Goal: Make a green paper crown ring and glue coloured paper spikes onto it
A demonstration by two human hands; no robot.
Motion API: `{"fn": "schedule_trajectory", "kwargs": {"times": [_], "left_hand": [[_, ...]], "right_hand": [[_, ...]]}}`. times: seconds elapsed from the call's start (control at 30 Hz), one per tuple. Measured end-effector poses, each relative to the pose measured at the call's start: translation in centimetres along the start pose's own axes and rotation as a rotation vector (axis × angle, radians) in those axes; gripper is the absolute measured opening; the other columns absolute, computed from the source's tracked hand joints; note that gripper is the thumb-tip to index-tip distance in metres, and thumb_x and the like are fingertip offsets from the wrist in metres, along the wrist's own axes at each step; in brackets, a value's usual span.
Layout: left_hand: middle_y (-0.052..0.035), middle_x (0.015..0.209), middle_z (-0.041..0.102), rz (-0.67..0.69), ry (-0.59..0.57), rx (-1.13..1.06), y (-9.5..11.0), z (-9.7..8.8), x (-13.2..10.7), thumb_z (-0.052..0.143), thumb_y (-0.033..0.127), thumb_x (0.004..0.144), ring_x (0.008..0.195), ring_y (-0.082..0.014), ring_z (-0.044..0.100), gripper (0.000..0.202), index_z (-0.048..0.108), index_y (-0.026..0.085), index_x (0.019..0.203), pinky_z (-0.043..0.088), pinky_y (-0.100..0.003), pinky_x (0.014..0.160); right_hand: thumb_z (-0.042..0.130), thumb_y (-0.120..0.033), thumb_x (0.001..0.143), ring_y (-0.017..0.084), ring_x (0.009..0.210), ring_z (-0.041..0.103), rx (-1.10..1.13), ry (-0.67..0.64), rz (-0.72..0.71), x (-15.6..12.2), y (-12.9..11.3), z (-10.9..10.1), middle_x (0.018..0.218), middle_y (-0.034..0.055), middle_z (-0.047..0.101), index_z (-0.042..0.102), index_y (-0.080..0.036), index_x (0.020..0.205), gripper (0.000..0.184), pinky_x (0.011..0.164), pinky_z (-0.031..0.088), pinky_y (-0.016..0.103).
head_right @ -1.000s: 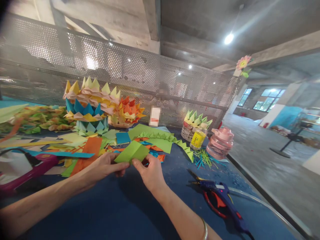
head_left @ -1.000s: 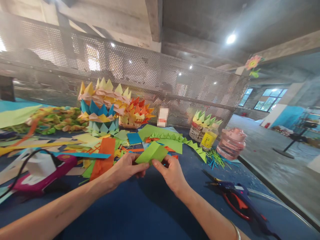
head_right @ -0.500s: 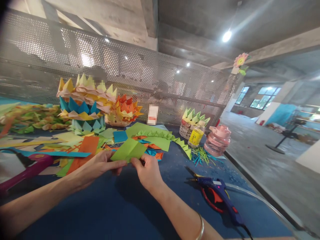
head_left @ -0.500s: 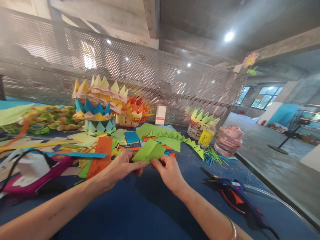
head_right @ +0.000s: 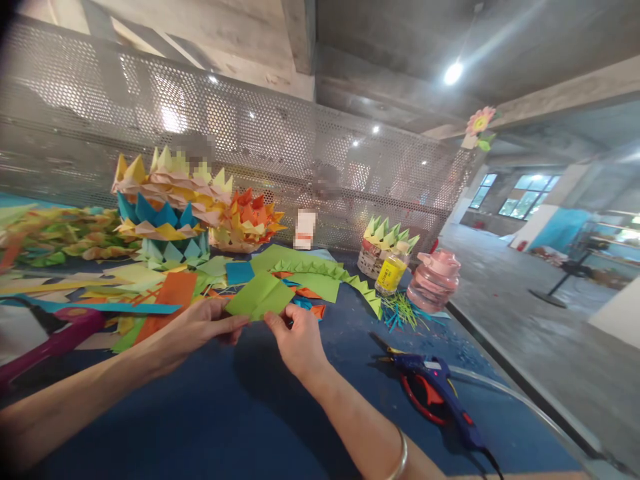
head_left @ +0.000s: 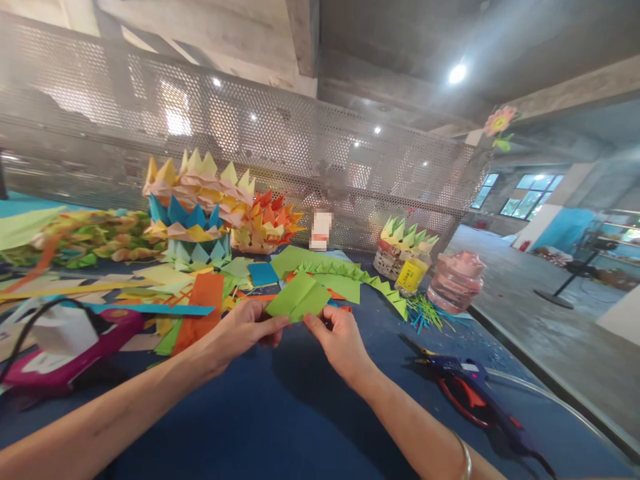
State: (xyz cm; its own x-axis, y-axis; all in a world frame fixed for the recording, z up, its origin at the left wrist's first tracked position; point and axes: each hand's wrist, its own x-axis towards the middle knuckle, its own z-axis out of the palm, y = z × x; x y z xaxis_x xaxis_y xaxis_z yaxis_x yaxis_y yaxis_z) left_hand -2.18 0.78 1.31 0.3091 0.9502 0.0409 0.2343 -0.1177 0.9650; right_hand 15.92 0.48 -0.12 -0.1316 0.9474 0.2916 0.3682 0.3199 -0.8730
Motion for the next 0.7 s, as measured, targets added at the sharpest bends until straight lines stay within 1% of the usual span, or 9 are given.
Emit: {"fn": "schedule_trajectory", "kwargs": {"times": [0.17,0.27,0.33,0.37,0.43,0.53,0.6,0.63,0.7], "left_hand": [[-0.0004,0.049,0.058,-0.01,0.014,0.005,0.0,-0.1,0.1,0.065,0.052,0.067,0.049,-0.0127,0.052,0.038,0.056,0.017,0.056,0.04,-0.024,0.05],[-0.0006,0.051,0.058,-0.006,0.004,0.022,-0.2,-0.1,0.3,0.063,0.049,0.069,0.051,-0.0132,0.052,0.035,0.057,0.016,0.058,0.041,-0.024,0.05],[-0.0012,0.056,0.06,0.012,-0.018,0.017,-0.2,-0.1,0.2,0.063,0.046,0.069,0.054,-0.0141,0.054,0.031,0.059,0.015,0.064,0.042,-0.024,0.05],[-0.0016,0.061,0.062,0.029,-0.027,0.004,-0.1,-0.1,0.2,0.063,0.044,0.069,0.056,-0.0145,0.056,0.029,0.06,0.015,0.07,0.042,-0.024,0.05],[-0.0028,0.075,0.065,0.08,-0.027,-0.058,0.0,-0.1,0.1,0.064,0.034,0.069,0.066,-0.0155,0.059,0.028,0.06,0.015,0.089,0.045,-0.024,0.054],[-0.0057,0.102,0.065,0.213,-0.009,-0.191,-0.1,-0.2,0.2,0.061,0.02,0.067,0.087,-0.0178,0.062,0.05,0.049,0.019,0.115,0.05,-0.024,0.065],[-0.007,0.111,0.062,0.321,-0.009,-0.202,-0.5,-0.4,0.5,0.057,0.015,0.069,0.095,-0.019,0.061,0.055,0.044,0.021,0.123,0.052,-0.027,0.072],[-0.0075,0.113,0.061,0.366,-0.008,-0.167,-0.7,-0.4,0.6,0.055,0.014,0.072,0.097,-0.0194,0.061,0.053,0.045,0.021,0.124,0.052,-0.028,0.076],[-0.0076,0.111,0.063,0.423,0.015,-0.007,-1.2,-0.5,0.8,0.051,0.013,0.076,0.099,-0.02,0.062,0.042,0.054,0.02,0.117,0.051,-0.03,0.081]], "right_hand": [[0.053,-0.038,0.081,0.011,0.058,0.043,-0.015,-0.001,-0.004,0.0,0.0,0.0,0.06,-0.0016,0.052,0.056,-0.016,0.064,0.028,0.056,0.034,0.024],[0.053,-0.04,0.08,0.011,0.058,0.041,-0.022,0.003,-0.01,0.0,0.0,0.1,0.059,-0.0025,0.048,0.053,-0.017,0.062,0.029,0.055,0.033,0.024],[0.053,-0.039,0.08,0.011,0.058,0.039,-0.025,0.014,-0.012,0.0,-0.1,0.1,0.059,-0.0031,0.047,0.051,-0.018,0.062,0.029,0.056,0.033,0.024],[0.053,-0.039,0.08,0.011,0.058,0.039,-0.025,0.02,-0.011,0.0,-0.1,0.1,0.059,-0.003,0.047,0.051,-0.018,0.062,0.028,0.056,0.033,0.024],[0.053,-0.036,0.079,0.01,0.058,0.039,-0.019,0.026,-0.006,0.0,-0.3,0.0,0.06,-0.0031,0.047,0.05,-0.018,0.062,0.025,0.055,0.032,0.024],[0.052,-0.034,0.078,0.009,0.055,0.035,0.0,0.023,0.008,0.0,-0.4,0.0,0.058,-0.0043,0.043,0.049,-0.018,0.062,0.023,0.051,0.03,0.023],[0.051,-0.033,0.078,0.009,0.053,0.034,0.018,0.02,0.016,0.1,-0.5,-0.1,0.057,-0.0048,0.04,0.048,-0.019,0.061,0.022,0.049,0.028,0.022],[0.05,-0.032,0.078,0.009,0.053,0.034,0.026,0.019,0.019,0.1,-0.5,-0.2,0.057,-0.0049,0.04,0.047,-0.019,0.061,0.022,0.048,0.028,0.022],[0.049,-0.031,0.077,0.009,0.053,0.035,0.042,0.017,0.023,0.1,-0.5,-0.3,0.057,-0.0049,0.04,0.047,-0.019,0.061,0.02,0.049,0.029,0.022]]}}
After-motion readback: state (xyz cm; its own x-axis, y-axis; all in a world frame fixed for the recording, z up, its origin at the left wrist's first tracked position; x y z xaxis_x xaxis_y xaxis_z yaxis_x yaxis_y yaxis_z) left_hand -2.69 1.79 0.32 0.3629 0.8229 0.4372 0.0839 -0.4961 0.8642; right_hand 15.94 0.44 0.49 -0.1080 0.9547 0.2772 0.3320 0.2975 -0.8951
